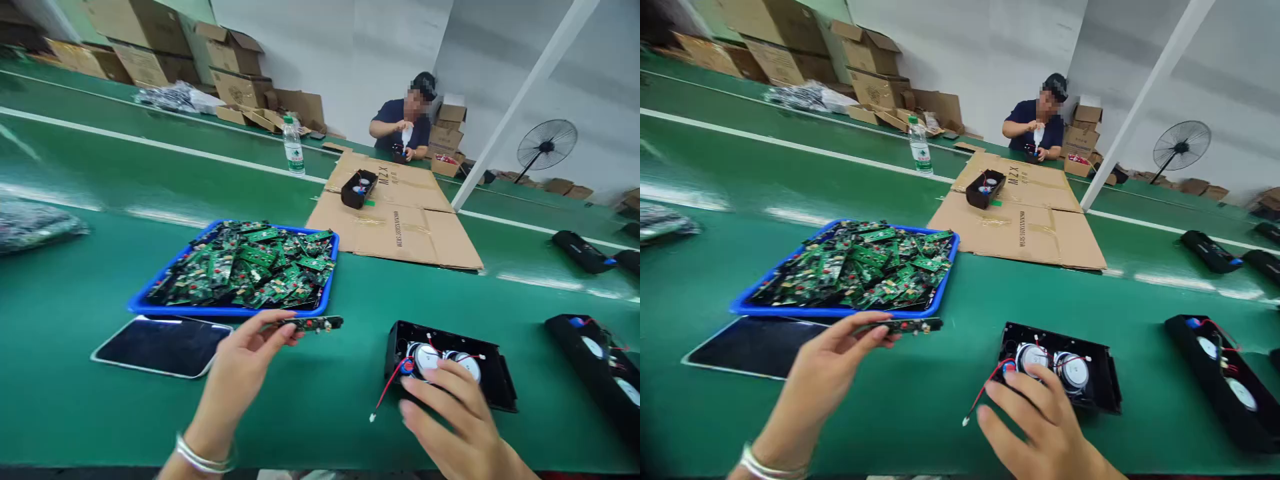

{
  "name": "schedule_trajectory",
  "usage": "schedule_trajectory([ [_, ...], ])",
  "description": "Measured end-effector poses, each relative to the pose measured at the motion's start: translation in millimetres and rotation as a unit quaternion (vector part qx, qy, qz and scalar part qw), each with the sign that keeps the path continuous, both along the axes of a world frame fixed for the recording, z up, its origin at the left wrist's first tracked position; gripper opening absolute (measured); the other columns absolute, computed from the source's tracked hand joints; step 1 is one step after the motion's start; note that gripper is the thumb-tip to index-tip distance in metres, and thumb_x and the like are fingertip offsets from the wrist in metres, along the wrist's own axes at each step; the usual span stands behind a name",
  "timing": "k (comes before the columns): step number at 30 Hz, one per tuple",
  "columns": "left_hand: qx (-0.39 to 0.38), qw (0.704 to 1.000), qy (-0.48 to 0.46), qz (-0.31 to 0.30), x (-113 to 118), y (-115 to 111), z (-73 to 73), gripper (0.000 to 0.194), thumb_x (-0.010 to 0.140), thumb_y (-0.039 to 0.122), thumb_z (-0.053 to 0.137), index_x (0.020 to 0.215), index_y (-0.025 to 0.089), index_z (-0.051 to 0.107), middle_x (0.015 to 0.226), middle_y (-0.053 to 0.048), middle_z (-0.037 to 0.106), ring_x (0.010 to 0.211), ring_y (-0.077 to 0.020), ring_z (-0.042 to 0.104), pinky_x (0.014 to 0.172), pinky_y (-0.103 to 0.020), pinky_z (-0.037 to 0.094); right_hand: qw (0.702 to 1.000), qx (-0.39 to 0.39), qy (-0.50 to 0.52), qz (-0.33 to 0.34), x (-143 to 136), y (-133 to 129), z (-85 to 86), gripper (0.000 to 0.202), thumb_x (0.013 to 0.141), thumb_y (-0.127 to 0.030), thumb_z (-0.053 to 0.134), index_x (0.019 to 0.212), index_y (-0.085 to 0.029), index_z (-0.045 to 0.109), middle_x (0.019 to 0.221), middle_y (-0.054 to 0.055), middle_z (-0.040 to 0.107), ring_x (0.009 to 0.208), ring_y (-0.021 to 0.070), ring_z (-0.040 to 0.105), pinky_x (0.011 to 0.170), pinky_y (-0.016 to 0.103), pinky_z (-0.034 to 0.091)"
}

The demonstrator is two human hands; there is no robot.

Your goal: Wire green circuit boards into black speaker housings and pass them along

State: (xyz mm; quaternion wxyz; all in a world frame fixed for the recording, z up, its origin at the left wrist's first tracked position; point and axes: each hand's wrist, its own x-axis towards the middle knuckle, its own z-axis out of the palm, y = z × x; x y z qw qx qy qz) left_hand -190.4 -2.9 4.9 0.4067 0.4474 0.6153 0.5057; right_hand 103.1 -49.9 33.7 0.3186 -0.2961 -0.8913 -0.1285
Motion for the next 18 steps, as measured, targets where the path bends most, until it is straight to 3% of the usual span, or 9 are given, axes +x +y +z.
schedule_trajectory([
  [3, 0.092, 0.995, -0.025, -0.021, 11.5, -16.8, -14.1, 0.022, 0.067, 0.030, 0.071, 0.082, 0.014, 0.064, 0.085, -0.006, 0.064, 0.075, -0.0156, 0.063, 0.065, -0.024, 0.055, 0.997, -0.017, -0.023, 0.069, -32.5, 7.0, -33.7, 0.019, 0.084, -0.015, 0.050, 0.097, -0.017, 0.063, 0.109, 0.002, 0.060, 0.112, 0.0152, 0.050, 0.114, 0.053, 0.018],
  [5, 0.137, 0.989, -0.036, -0.047, 17.1, -23.2, -18.0, 0.011, 0.071, 0.021, 0.069, 0.080, 0.017, 0.066, 0.089, -0.006, 0.064, 0.086, -0.0158, 0.063, 0.069, -0.022, 0.054, 0.994, -0.040, -0.004, 0.103, -37.7, 9.6, -42.7, 0.017, 0.084, -0.013, 0.048, 0.091, -0.012, 0.063, 0.100, 0.003, 0.062, 0.104, 0.0150, 0.053, 0.112, 0.055, 0.020],
  [8, 0.170, 0.981, -0.031, -0.092, 23.4, -28.2, -15.9, 0.017, 0.074, 0.011, 0.065, 0.086, 0.023, 0.068, 0.092, -0.004, 0.063, 0.090, -0.0126, 0.061, 0.072, -0.018, 0.053, 0.982, -0.091, 0.104, 0.128, -30.5, 11.6, -37.0, 0.017, 0.084, -0.009, 0.045, 0.091, -0.009, 0.061, 0.087, 0.004, 0.063, 0.086, 0.0095, 0.057, 0.093, 0.035, 0.045],
  [11, 0.192, 0.973, -0.012, -0.128, 30.1, -29.9, -11.5, 0.027, 0.074, 0.007, 0.064, 0.092, 0.027, 0.067, 0.093, -0.001, 0.062, 0.091, -0.0100, 0.060, 0.075, -0.016, 0.051, 0.971, -0.140, 0.181, 0.076, -25.1, 13.2, -20.5, 0.014, 0.084, -0.010, 0.049, 0.093, -0.012, 0.059, 0.076, 0.000, 0.063, 0.066, 0.0023, 0.054, 0.064, 0.017, 0.045],
  [14, 0.184, 0.971, -0.022, -0.149, 38.5, -31.0, -9.2, 0.038, 0.075, 0.007, 0.064, 0.104, 0.030, 0.062, 0.095, 0.000, 0.062, 0.091, -0.0081, 0.059, 0.081, -0.015, 0.050, 0.964, -0.155, 0.214, 0.015, -29.5, 16.0, -9.3, 0.007, 0.083, -0.011, 0.053, 0.085, -0.014, 0.059, 0.075, -0.002, 0.063, 0.066, 0.0018, 0.056, 0.066, 0.015, 0.045],
  [18, 0.157, 0.971, -0.062, -0.172, 47.6, -34.2, -6.7, 0.045, 0.076, 0.007, 0.063, 0.112, 0.033, 0.055, 0.100, 0.003, 0.062, 0.095, -0.0065, 0.059, 0.087, -0.015, 0.049, 0.967, -0.152, 0.202, 0.007, -36.9, 20.4, -8.1, 0.010, 0.082, -0.008, 0.053, 0.087, -0.013, 0.060, 0.074, 0.000, 0.061, 0.068, 0.0034, 0.053, 0.064, 0.018, 0.041],
])
